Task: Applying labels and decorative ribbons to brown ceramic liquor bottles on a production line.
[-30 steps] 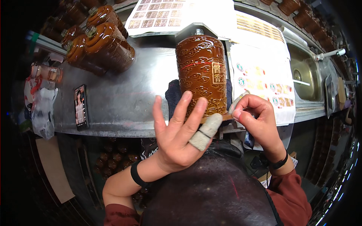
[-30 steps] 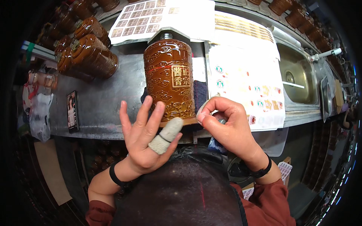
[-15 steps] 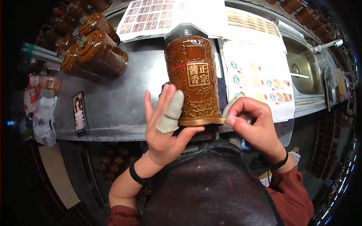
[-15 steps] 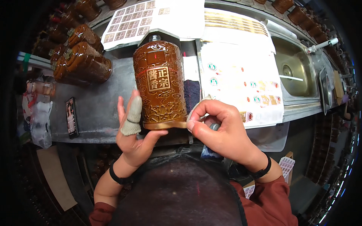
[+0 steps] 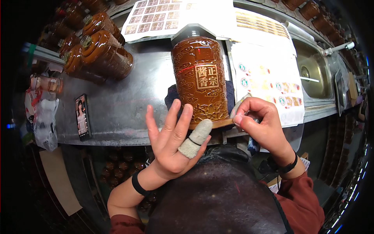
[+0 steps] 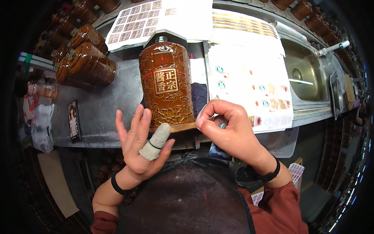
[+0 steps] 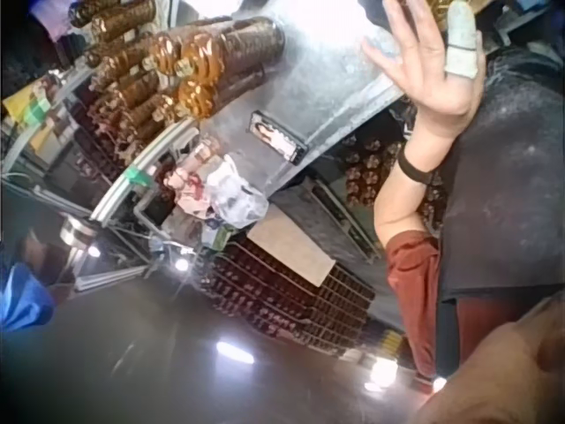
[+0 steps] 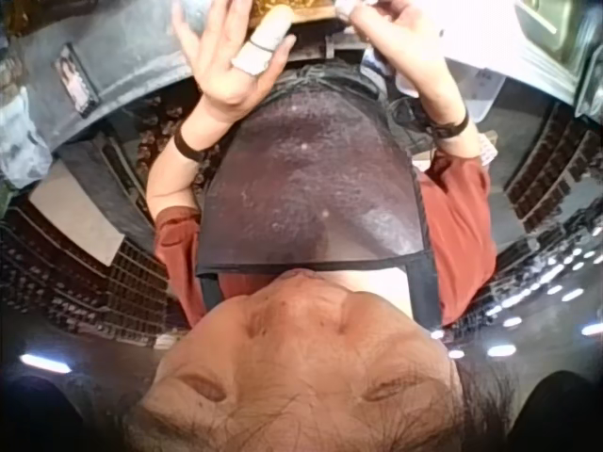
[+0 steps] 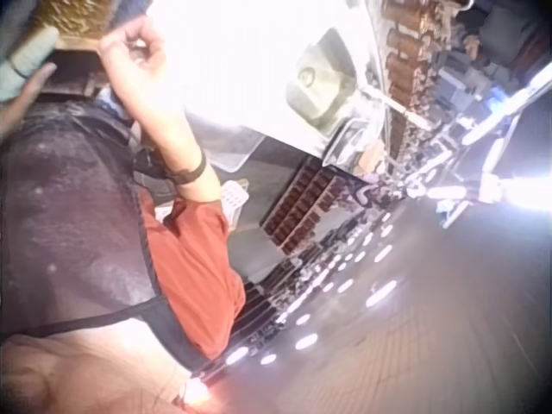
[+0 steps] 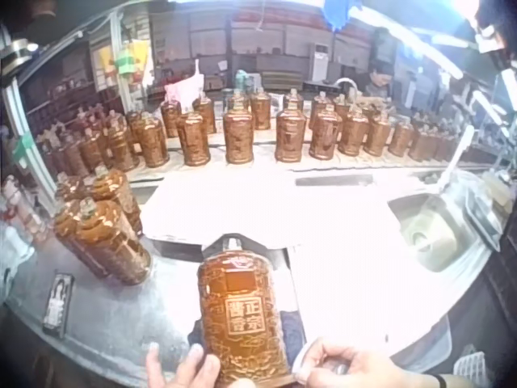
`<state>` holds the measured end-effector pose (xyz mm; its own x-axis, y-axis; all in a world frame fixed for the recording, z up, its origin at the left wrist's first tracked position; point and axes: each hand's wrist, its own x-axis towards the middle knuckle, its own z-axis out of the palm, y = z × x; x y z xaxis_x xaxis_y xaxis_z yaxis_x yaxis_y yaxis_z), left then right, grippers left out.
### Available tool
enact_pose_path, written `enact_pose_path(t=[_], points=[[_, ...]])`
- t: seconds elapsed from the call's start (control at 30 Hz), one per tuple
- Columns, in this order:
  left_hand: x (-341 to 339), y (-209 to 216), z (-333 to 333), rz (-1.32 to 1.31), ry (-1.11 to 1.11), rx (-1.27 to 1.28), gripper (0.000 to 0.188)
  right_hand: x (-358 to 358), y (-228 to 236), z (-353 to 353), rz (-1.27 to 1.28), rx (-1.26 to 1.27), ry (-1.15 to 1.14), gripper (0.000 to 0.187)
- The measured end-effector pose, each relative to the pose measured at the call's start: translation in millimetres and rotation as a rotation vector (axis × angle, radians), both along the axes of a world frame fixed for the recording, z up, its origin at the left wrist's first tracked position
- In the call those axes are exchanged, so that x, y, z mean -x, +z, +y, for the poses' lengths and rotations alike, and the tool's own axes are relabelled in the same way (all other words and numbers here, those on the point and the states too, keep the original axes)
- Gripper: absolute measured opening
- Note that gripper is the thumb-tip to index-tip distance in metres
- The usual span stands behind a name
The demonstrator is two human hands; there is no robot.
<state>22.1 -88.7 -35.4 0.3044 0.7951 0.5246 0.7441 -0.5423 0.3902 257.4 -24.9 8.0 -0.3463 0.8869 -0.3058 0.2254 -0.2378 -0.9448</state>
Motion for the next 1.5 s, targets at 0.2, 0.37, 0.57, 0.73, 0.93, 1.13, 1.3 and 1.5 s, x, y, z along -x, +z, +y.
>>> enact_pose_path(t=[0.2,0.37,0.57,0.73,0.93,1.13,1.3,1.5], points=[[-17,11,10,0.055,0.012,-0.09,0.037,3,-2,-2,-0.007,-0.001,-0.009,0.005],[-28,4,24,-0.068,0.121,-0.08,0.038,2,-7,-1,-0.007,-0.02,-0.018,0.006],[-4,-15,22,-0.273,0.056,0.039,0.064,4,3,-4,-0.022,-0.01,0.018,0.007],[12,-16,1,-0.292,0.064,0.121,0.058,6,12,-6,0.017,-0.012,-0.012,0.005],[14,-14,-16,-0.196,0.042,0.137,0.052,4,5,-4,0.027,-0.031,-0.006,0.005],[6,-5,-8,-0.089,0.001,0.073,0.044,5,2,-3,0.015,0.0,-0.02,0.005],[-3,5,-1,-0.034,-0.007,0.016,0.039,6,1,-4,0.029,0.011,-0.025,0.004],[-19,12,13,0.026,-0.028,-0.096,0.037,8,-3,-4,-0.006,0.0,-0.02,0.005]])
